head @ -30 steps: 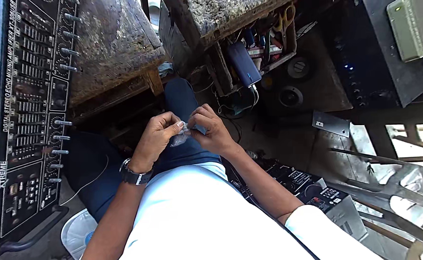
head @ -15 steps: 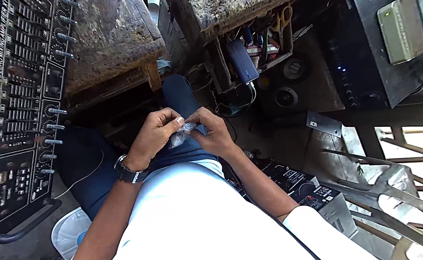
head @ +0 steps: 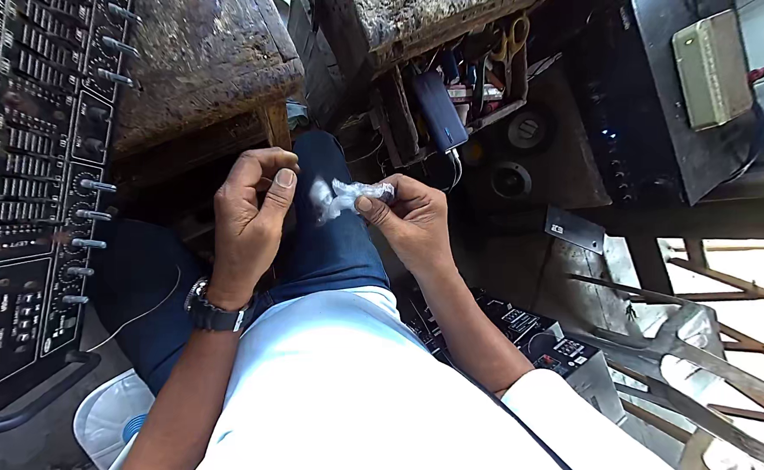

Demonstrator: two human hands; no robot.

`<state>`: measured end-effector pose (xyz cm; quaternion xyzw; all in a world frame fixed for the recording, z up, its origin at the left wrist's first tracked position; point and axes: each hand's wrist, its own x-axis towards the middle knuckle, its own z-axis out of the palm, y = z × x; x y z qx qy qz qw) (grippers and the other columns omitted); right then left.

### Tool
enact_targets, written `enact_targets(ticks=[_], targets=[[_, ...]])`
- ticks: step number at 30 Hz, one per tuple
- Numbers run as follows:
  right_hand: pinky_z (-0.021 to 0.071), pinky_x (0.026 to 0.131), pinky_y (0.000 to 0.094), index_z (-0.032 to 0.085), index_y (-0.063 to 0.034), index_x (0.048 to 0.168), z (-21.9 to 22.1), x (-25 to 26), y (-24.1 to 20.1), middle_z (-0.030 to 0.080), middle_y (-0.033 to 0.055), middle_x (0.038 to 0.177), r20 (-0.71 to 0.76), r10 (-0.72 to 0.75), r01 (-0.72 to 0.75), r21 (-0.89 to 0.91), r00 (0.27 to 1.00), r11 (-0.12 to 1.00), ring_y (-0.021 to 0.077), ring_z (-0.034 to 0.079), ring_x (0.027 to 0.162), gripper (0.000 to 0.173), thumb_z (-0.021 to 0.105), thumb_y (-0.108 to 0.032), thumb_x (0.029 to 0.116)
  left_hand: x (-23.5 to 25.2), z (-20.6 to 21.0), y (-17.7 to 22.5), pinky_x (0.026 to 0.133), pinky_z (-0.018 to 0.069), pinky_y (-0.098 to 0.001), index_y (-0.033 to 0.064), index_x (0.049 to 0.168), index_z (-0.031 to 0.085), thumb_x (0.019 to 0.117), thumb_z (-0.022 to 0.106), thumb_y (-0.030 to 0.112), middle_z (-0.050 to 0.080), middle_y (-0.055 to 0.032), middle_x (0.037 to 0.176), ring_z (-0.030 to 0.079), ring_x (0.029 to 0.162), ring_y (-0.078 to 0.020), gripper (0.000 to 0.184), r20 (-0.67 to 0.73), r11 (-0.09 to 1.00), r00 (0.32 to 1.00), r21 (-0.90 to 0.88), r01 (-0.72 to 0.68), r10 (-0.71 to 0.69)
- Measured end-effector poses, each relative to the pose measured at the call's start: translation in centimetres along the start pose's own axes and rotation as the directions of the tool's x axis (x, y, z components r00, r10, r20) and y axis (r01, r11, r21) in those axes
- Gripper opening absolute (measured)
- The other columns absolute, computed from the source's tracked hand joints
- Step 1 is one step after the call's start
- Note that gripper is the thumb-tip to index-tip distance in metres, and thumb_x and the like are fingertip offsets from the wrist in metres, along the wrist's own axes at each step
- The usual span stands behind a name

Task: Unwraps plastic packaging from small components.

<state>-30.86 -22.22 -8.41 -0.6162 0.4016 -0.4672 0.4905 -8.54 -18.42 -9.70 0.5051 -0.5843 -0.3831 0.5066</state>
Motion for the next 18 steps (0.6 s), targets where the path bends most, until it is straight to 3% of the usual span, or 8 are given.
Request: enact_targets(ticks=[3,7,10,13,16,18], targets=[[0.0537,0.059,0.0203,0.065,0.0011,0.089,0.2,0.6,-0.8,0.066,0.0039,0.077,-0.061,-0.085,0.083,-0.035,0.995,0.996,0.0061,0.061,0.065,0.018,0.082,-0.001,0.0838,-0.2,0.0,0.5,0.076,0.0554,-0.0211,0.0027,0.12,0.063,0.1088,0.047,0.016,0.065,-0.002,0.098,0.064,0.083,-0.0064,0.023,0.075,0.994,0.995,-0.101,-0.052,0.06],[0.0504,0.056,0.0178,0.062,-0.0035,0.082,0.1,1.5,-1.2,0.062,0.001,0.075,-0.08,-0.116,0.116,-0.006,0.99,0.993,0.0042,0.057,0.062,0.024,0.086,-0.004,0.0805,-0.1,0.4,0.4,0.069,0.0551,-0.0188,0.0034,0.12,0.063,0.1086,0.048,0.019,0.064,-0.0015,0.094,0.062,0.076,-0.0051,0.024,0.195,0.986,0.979,-0.168,-0.019,0.052],[0.0491,0.057,0.0185,0.064,-0.0011,0.084,-0.1,1.9,-1.3,0.061,0.0008,0.072,-0.059,-0.111,0.113,0.019,0.992,0.993,0.0038,0.056,0.062,0.017,0.08,-0.006,0.088,0.3,0.7,0.9,0.066,0.0547,-0.0191,0.0037,0.121,0.062,0.1074,0.052,0.03,0.065,-0.0016,0.094,0.062,0.074,-0.0063,0.031,0.269,0.979,0.961,-0.204,-0.009,0.065],[0.0501,0.057,0.0204,0.065,0.001,0.09,-0.2,1.7,-1.5,0.061,0.002,0.074,-0.005,-0.067,0.067,-0.033,0.998,0.997,0.0057,0.058,0.064,0.014,0.065,-0.008,0.1003,2.0,1.4,1.2,0.068,0.0553,-0.0233,0.0016,0.124,0.061,0.1033,0.058,0.036,0.066,-0.0025,0.093,0.063,0.078,-0.0092,0.04,0.332,0.982,0.94,-0.186,-0.017,0.079],[0.0568,0.06,0.0249,0.066,0.0027,0.097,-0.5,1.7,-1.8,0.065,0.0057,0.08,0.035,-0.003,0.006,-0.082,0.999,0.997,0.0101,0.064,0.069,0.016,0.058,-0.009,0.1045,3.8,1.8,0.6,0.075,0.0604,-0.028,0.0034,0.129,0.056,0.0951,0.071,0.032,0.067,-0.0035,0.101,0.068,0.088,-0.0122,0.047,0.414,0.995,0.907,-0.097,-0.032,0.07],[0.0562,0.061,0.0254,0.067,0.0031,0.1,-0.6,1.7,-1.8,0.066,0.0061,0.081,0.027,0.021,-0.02,-0.056,0.999,0.998,0.0103,0.064,0.07,0.014,0.059,-0.008,0.1032,4.5,2.0,-0.2,0.074,0.0588,-0.0262,0.0064,0.129,0.057,0.088,0.078,0.025,0.065,-0.0038,0.106,0.066,0.089,-0.0111,0.05,0.431,0.998,0.901,0.02,-0.065,0.051]])
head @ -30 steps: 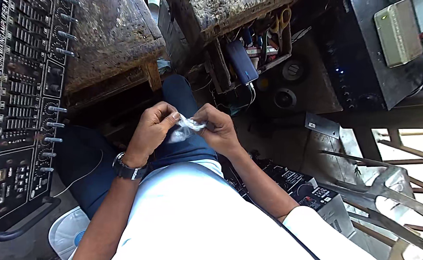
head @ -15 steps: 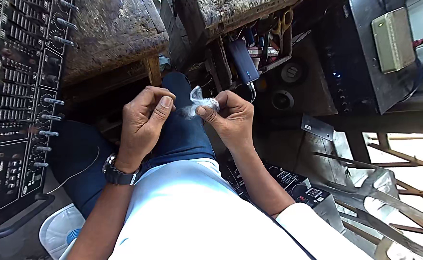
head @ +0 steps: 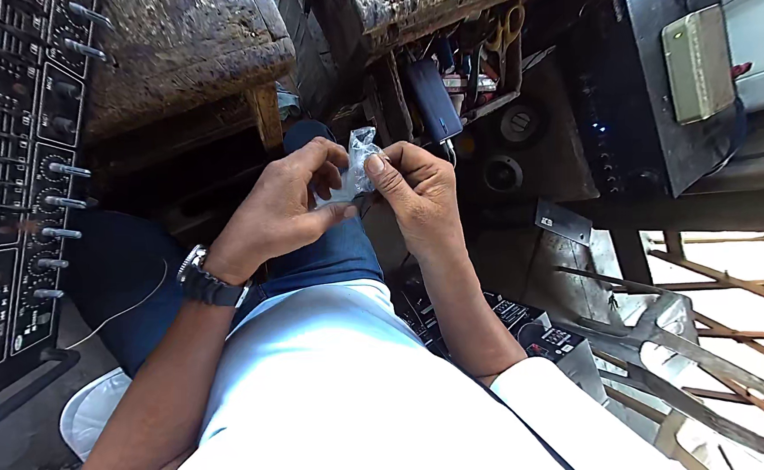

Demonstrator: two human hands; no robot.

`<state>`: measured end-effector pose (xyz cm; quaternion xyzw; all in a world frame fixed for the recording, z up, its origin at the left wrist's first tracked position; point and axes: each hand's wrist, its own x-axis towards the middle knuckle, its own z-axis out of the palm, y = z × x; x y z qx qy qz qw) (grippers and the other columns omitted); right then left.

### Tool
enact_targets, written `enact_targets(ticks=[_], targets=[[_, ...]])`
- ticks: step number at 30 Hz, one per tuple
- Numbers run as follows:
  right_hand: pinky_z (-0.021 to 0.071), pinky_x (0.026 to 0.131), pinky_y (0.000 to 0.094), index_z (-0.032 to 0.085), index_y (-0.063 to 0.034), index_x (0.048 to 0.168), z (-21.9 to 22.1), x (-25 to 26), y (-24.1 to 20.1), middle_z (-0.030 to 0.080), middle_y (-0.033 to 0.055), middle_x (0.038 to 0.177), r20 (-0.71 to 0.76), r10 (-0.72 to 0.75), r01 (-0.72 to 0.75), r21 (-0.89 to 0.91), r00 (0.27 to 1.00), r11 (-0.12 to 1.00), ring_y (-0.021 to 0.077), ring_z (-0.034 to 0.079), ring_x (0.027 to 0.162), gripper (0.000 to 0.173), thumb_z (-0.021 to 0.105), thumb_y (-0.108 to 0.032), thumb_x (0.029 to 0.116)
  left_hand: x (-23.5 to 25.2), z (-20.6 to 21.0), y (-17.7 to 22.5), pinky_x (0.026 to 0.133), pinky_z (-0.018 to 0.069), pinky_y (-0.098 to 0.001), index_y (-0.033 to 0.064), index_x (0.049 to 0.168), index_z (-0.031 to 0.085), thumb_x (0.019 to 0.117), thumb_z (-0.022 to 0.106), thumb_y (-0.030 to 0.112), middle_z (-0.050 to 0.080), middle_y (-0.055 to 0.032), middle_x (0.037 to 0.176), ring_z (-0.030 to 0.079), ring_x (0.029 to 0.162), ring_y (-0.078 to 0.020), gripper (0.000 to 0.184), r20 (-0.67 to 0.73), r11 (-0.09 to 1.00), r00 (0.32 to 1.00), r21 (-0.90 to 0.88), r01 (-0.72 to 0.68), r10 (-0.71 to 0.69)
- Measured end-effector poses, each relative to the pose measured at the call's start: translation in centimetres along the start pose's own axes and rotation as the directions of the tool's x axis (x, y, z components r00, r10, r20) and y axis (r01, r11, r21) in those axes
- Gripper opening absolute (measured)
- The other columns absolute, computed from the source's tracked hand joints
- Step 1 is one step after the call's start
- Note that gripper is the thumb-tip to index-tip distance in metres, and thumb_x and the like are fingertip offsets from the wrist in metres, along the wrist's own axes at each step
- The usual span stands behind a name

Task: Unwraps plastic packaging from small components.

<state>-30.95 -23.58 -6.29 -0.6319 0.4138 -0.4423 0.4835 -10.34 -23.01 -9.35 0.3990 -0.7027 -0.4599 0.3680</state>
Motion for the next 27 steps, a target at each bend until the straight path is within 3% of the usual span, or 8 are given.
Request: enact_targets(ticks=[3,6,11,14,17,19,24,27], targets=[[0.0568,0.062,0.0257,0.066,0.0043,0.103,0.2,-0.1,-0.3,0.067,0.0072,0.083,-0.001,0.052,-0.052,0.111,0.999,0.993,0.0106,0.064,0.07,0.01,0.063,-0.005,0.0998,0.6,0.3,-1.6,0.075,0.0545,-0.0275,0.0063,0.119,0.066,0.0893,0.074,0.022,0.063,-0.0065,0.108,0.062,0.09,-0.0124,0.034,-0.032,0.983,0.999,0.181,-0.036,0.043],[0.058,0.065,0.0256,0.064,0.0035,0.102,0.4,-0.1,-0.4,0.067,0.0066,0.084,0.018,0.067,-0.069,0.173,0.998,0.983,0.0101,0.065,0.072,0.009,0.068,-0.002,0.0959,0.6,0.9,-3.0,0.079,0.055,-0.0255,0.0044,0.103,0.073,0.0984,0.064,0.015,0.067,-0.0058,0.1,0.064,0.086,-0.0085,0.015,-0.103,0.986,0.991,0.152,-0.071,0.087],[0.0599,0.072,0.0302,0.062,-0.0013,0.097,-0.4,0.2,0.7,0.065,0.0057,0.084,0.054,0.14,-0.15,0.307,0.989,0.94,0.012,0.065,0.075,0.007,0.068,-0.003,0.0952,0.0,0.9,-3.6,0.093,0.0596,-0.0286,0.0006,0.122,0.07,0.1016,0.061,0.008,0.072,-0.0075,0.117,0.07,0.103,-0.01,0.023,-0.167,0.991,0.985,-0.12,-0.061,0.04],[0.0634,0.08,0.0403,0.058,-0.0035,0.097,-0.6,0.4,0.9,0.066,0.0083,0.09,0.073,0.194,-0.207,0.376,0.978,0.903,0.0173,0.069,0.081,0.008,0.066,-0.002,0.0964,-0.3,0.4,-2.6,0.087,0.0606,-0.0328,0.0087,0.132,0.064,0.0983,0.062,0.02,0.064,-0.0059,0.13,0.066,0.113,-0.0155,0.036,-0.176,0.994,0.983,-0.1,0.034,-0.051],[0.064,0.08,0.0423,0.057,-0.0017,0.097,-0.1,0.2,1.3,0.065,0.0094,0.09,0.057,0.171,-0.18,0.349,0.984,0.92,0.0186,0.07,0.081,0.013,0.069,0.002,0.0933,-0.1,0.2,-0.5,0.068,0.0571,-0.0306,0.0113,0.106,0.067,0.1022,0.052,0.045,0.067,0.0003,0.091,0.066,0.079,-0.0105,0.037,-0.204,0.983,0.968,-0.144,0.118,-0.146],[0.0619,0.08,0.0369,0.058,0.0001,0.098,0.4,0.0,1.6,0.065,0.0098,0.092,0.073,0.127,-0.144,0.333,0.989,0.932,0.0165,0.067,0.082,0.017,0.071,0.007,0.0895,0.2,0.3,0.6,0.064,0.0584,-0.0316,0.0127,0.097,0.067,0.1049,0.045,0.054,0.067,0.0008,0.081,0.066,0.071,-0.0107,0.048,-0.144,0.966,0.966,-0.178,0.189,-0.216],[0.0623,0.079,0.035,0.056,0.0026,0.107,0.9,-0.5,1.9,0.066,0.0136,0.098,0.084,0.184,-0.202,0.356,0.979,0.913,0.018,0.069,0.086,0.029,0.073,0.01,0.0848,0.8,1.8,0.5,0.063,0.0581,-0.0274,0.004,0.101,0.064,0.1049,0.055,0.013,0.067,-0.0042,0.083,0.066,0.071,-0.012,0.013,-0.218,0.918,0.939,-0.354,0.177,-0.265],[0.0638,0.077,0.0378,0.055,0.0036,0.121,0.6,-0.6,1.8,0.066,0.0144,0.102,0.133,0.305,-0.332,0.351,0.943,0.875,0.0202,0.07,0.088,0.036,0.073,-0.008,0.0925,0.8,2.4,0.0,0.065,0.0594,-0.0268,0.0022,0.101,0.062,0.0986,0.066,0.009,0.068,-0.005,0.086,0.067,0.073,-0.0118,0.008,-0.27,0.902,0.938,-0.423,0.089,-0.219]])
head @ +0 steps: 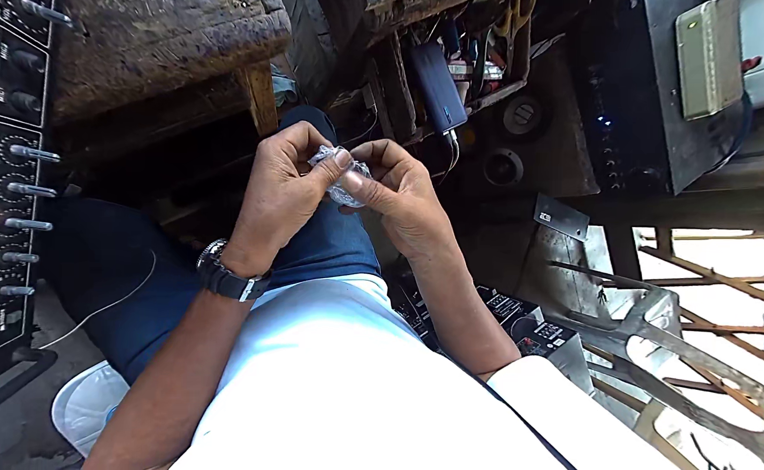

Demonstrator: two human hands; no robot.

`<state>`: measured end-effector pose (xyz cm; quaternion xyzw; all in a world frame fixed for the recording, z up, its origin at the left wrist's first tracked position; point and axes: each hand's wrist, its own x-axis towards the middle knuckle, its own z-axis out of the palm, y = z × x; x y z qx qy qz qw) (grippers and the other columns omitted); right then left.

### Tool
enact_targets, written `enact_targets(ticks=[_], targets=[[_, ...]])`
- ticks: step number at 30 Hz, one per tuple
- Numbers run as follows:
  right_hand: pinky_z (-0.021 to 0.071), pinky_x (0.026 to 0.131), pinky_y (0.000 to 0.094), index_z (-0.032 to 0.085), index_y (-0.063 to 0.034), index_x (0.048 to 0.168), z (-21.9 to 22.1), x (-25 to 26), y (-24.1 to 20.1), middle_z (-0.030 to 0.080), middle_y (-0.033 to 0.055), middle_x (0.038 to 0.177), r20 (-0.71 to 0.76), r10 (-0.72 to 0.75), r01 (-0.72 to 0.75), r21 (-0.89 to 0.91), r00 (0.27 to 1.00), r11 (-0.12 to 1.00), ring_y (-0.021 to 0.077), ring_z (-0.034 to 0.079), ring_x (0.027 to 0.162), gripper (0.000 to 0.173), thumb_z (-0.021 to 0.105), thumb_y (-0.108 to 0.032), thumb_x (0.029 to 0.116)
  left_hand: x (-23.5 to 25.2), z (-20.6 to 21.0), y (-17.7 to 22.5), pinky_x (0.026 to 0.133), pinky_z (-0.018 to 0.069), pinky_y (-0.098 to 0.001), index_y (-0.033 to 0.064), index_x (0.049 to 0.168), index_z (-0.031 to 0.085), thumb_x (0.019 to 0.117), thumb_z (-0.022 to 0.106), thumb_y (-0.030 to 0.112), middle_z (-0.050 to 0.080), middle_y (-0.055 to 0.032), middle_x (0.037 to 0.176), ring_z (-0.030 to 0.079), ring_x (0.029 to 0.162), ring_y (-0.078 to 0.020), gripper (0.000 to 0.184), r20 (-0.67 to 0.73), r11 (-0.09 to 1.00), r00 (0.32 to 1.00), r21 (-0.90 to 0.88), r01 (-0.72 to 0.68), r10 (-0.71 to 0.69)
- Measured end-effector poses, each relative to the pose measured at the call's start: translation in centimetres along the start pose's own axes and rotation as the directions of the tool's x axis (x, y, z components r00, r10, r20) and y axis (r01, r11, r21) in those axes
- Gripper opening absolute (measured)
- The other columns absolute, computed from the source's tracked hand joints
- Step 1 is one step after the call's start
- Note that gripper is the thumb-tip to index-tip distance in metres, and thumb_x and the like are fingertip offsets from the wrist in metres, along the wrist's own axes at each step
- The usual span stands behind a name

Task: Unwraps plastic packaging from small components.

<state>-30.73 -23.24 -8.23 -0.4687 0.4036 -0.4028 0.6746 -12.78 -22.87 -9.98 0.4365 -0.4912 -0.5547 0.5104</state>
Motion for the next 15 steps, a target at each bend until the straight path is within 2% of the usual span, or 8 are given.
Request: enact_targets(ticks=[2,5,7,9,11,13,15], targets=[[0.0638,0.074,0.0367,0.06,0.0036,0.117,-0.1,0.1,0.2,0.068,0.0126,0.098,-0.005,0.042,-0.042,-0.04,0.999,0.998,0.0185,0.07,0.085,0.031,0.07,-0.018,0.0973,0.0,0.3,-0.5,0.065,0.0578,-0.0259,0.0037,0.095,0.06,0.0951,0.072,0.01,0.065,-0.0037,0.082,0.064,0.07,-0.0106,0.013,-0.025,0.999,0.999,-0.003,-0.038,0.038],[0.0633,0.075,0.0357,0.065,0.0055,0.107,-0.5,0.5,0.6,0.069,0.0111,0.09,0.016,-0.024,0.025,-0.063,1.0,0.998,0.0168,0.07,0.08,0.015,0.064,-0.008,0.1002,0.2,0.7,-0.9,0.061,0.0571,-0.0253,0.0061,0.091,0.057,0.0973,0.071,0.013,0.063,-0.0011,0.076,0.063,0.066,-0.0095,0.017,-0.059,0.999,0.997,-0.012,-0.049,0.049],[0.0619,0.078,0.0354,0.065,0.0048,0.104,-0.8,0.8,0.8,0.069,0.0099,0.089,0.012,-0.058,0.058,-0.012,0.998,0.998,0.0152,0.069,0.081,0.01,0.062,-0.004,0.1001,0.2,0.3,-1.1,0.061,0.0612,-0.0272,0.0068,0.092,0.057,0.0977,0.071,0.016,0.065,-0.0013,0.079,0.067,0.067,-0.0107,0.017,-0.052,0.999,0.998,-0.018,-0.032,0.031],[0.061,0.08,0.0337,0.064,0.0004,0.102,-1.1,1.0,0.7,0.069,0.0087,0.091,-0.029,-0.032,0.036,0.144,0.999,0.989,0.0137,0.069,0.083,0.008,0.058,-0.004,0.1019,0.1,-0.4,-1.6,0.058,0.0589,-0.0268,0.0066,0.092,0.057,0.0962,0.073,0.018,0.064,-0.0011,0.077,0.065,0.064,-0.0103,0.02,-0.027,0.997,0.999,0.068,-0.025,0.027],[0.0615,0.08,0.0355,0.063,-0.0021,0.099,-1.5,1.1,1.1,0.07,0.0111,0.093,-0.064,0.032,-0.01,0.326,0.997,0.945,0.0167,0.07,0.084,0.011,0.055,-0.007,0.1039,-0.1,-1.1,-2.1,0.056,0.0564,-0.0268,0.0061,0.091,0.058,0.0944,0.075,0.024,0.061,-0.0015,0.074,0.061,0.061,-0.0099,0.025,0.005,0.975,1.0,0.221,-0.005,0.004],[0.0608,0.083,0.0399,0.063,-0.0029,0.102,-1.6,1.1,2.3,0.07,0.0138,0.099,-0.075,0.127,-0.081,0.444,0.989,0.892,0.021,0.071,0.089,0.017,0.052,-0.014,0.1064,0.0,-1.6,-2.3,0.057,0.0545,-0.0275,0.0069,0.089,0.059,0.0939,0.075,0.026,0.061,-0.0022,0.073,0.06,0.06,-0.0099,0.026,0.019,0.932,0.999,0.361,0.024,-0.033],[0.0594,0.088,0.0453,0.063,-0.0018,0.108,-1.6,0.8,3.3,0.07,0.0177,0.104,-0.066,0.202,-0.134,0.549,0.977,0.825,0.0263,0.071,0.095,0.024,0.049,-0.022,0.1083,0.2,-1.9,-3.0,0.058,0.052,-0.0283,0.0075,0.089,0.06,0.0927,0.076,0.023,0.062,-0.0026,0.074,0.059,0.061,-0.0101,0.023,0.008,0.903,0.998,0.427,0.058,-0.068]])
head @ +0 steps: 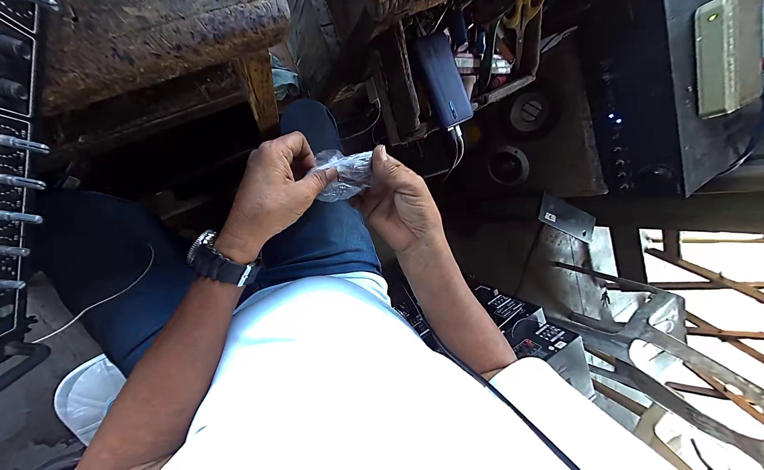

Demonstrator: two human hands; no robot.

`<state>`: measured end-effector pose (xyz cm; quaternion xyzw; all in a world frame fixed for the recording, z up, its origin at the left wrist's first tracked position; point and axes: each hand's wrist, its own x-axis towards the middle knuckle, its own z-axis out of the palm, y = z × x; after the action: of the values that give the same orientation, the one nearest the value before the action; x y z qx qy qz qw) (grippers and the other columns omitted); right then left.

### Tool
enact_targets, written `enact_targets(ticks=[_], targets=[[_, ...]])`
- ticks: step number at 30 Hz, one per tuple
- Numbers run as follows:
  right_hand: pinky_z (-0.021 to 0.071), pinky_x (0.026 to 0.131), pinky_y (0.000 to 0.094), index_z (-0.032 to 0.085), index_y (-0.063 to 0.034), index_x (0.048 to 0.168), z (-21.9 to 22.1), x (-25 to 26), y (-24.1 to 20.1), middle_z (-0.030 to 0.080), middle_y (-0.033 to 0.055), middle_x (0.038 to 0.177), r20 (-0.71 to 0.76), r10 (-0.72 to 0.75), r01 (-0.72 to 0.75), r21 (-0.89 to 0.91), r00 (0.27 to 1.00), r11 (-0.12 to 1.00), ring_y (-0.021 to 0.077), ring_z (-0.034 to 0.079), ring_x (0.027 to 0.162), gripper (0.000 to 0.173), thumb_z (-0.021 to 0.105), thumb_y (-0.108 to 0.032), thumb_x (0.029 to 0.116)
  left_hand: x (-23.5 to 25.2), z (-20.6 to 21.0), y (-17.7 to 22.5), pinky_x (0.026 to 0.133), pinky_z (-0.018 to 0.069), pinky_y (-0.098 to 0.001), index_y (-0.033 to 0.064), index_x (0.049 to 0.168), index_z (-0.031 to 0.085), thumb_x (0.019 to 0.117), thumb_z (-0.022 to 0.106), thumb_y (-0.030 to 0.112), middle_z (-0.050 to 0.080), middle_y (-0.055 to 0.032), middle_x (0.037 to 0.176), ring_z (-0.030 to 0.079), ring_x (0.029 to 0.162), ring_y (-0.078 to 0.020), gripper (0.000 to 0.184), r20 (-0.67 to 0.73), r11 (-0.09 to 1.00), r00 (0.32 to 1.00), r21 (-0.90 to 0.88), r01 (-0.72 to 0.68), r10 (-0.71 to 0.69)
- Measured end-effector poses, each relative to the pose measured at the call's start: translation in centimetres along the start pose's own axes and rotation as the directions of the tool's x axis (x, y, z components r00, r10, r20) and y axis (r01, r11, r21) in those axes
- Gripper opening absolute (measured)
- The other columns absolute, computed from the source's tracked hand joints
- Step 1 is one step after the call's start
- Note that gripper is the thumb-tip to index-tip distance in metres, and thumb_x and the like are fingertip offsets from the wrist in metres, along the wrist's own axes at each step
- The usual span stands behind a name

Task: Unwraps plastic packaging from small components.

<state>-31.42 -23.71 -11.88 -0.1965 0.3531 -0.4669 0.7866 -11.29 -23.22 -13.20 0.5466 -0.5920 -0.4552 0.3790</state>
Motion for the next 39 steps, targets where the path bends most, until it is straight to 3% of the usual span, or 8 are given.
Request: enact_targets(ticks=[3,7,11,16,20,26,31,39], targets=[[0.06,0.086,0.0448,0.061,-0.0057,0.108,-0.1,-0.5,0.7,0.071,0.0161,0.104,0.059,0.031,-0.031,0.003,0.998,1.0,0.0252,0.071,0.093,0.017,0.06,-0.021,0.1022,0.0,0.8,-1.3,0.063,0.0576,-0.0298,0.0033,0.094,0.055,0.0894,0.074,0.004,0.064,-0.0057,0.081,0.064,0.066,-0.0122,0.02,-0.017,0.968,0.991,-0.219,0.124,-0.131],[0.0609,0.065,0.0327,0.053,-0.0029,0.11,-1.1,0.4,1.4,0.065,0.0081,0.082,-0.072,-0.071,0.029,-0.465,0.995,0.885,0.0144,0.065,0.068,0.042,0.08,0.005,0.0778,0.0,2.0,-0.3,0.072,0.0644,-0.0418,0.0082,0.113,0.044,0.0903,0.062,-0.012,0.066,-0.0073,0.092,0.071,0.077,-0.0206,0.035,0.043,0.607,0.906,-0.728,0.317,-0.422],[0.0597,0.059,0.0332,0.064,0.0022,0.11,-2.3,2.4,1.6,0.068,0.012,0.086,-0.189,-0.017,-0.096,-0.571,0.982,0.815,0.0175,0.066,0.068,0.021,0.072,-0.006,0.0923,0.0,2.6,0.0,0.074,0.0599,-0.0389,0.0069,0.118,0.048,0.095,0.051,0.001,0.067,-0.0101,0.089,0.069,0.077,-0.02,0.024,0.097,0.418,0.858,-0.842,0.341,-0.504],[0.0637,0.073,0.0406,0.06,0.0028,0.106,-2.7,2.5,1.4,0.066,0.0131,0.094,-0.097,0.028,-0.077,-0.548,0.995,0.833,0.0204,0.069,0.081,0.011,0.063,0.001,0.0957,-0.3,2.3,-1.6,0.065,0.0586,-0.0297,0.0033,0.117,0.05,0.0787,0.076,-0.003,0.063,-0.0041,0.074,0.063,0.063,-0.0118,0.047,0.092,0.811,0.921,-0.447,0.377,-0.377],[0.064,0.073,0.0403,0.057,-0.0011,0.102,-2.7,2.0,1.8,0.066,0.0103,0.089,0.028,-0.038,0.046,-0.428,0.999,0.902,0.0186,0.069,0.078,0.02,0.067,0.01,0.0883,-0.1,2.0,-2.6,0.057,0.0522,-0.0293,0.0012,0.099,0.063,0.0807,0.08,0.001,0.062,-0.0061,0.068,0.057,0.057,-0.0118,0.025,0.027,0.915,0.932,-0.178,0.362,-0.363],[0.0608,0.079,0.0386,0.05,-0.0057,0.128,-3.8,1.8,1.5,0.067,0.0117,0.098,0.186,0.12,-0.068,-0.264,0.975,0.962,0.0189,0.069,0.083,0.039,0.062,-0.004,0.0912,-0.1,1.3,-2.1,0.062,0.06,-0.0332,0.0041,0.102,0.057,0.0959,0.063,0.004,0.068,-0.0082,0.088,0.068,0.071,-0.0163,0.008,0.095,0.748,0.861,-0.455,0.484,-0.499],[0.0628,0.07,0.0385,0.053,0.0007,0.121,-3.6,2.3,2.6,0.069,0.0151,0.088,-0.035,0.08,-0.087,-0.47,0.996,0.878,0.021,0.07,0.074,0.044,0.076,0.001,0.0832,-0.1,2.6,-1.2,0.07,0.0618,-0.0417,0.0049,0.118,0.05,0.0957,0.053,-0.005,0.068,-0.0125,0.095,0.07,0.078,-0.0234,0.024,0.174,0.456,0.799,-0.743,0.491,-0.576],[0.0537,0.056,0.0374,0.056,-0.0074,0.125,-3.6,2.9,2.5,0.064,0.0062,0.079,0.061,-0.229,0.102,-0.979,0.972,0.174,0.0176,0.061,0.062,0.05,0.074,-0.007,0.0783,-0.3,3.6,-2.6,0.067,0.0587,-0.0385,0.0005,0.12,0.051,0.0722,0.081,-0.002,0.068,-0.0117,0.082,0.067,0.07,-0.0195,0.056,-0.011,0.879,0.892,-0.174,0.444,-0.452]])
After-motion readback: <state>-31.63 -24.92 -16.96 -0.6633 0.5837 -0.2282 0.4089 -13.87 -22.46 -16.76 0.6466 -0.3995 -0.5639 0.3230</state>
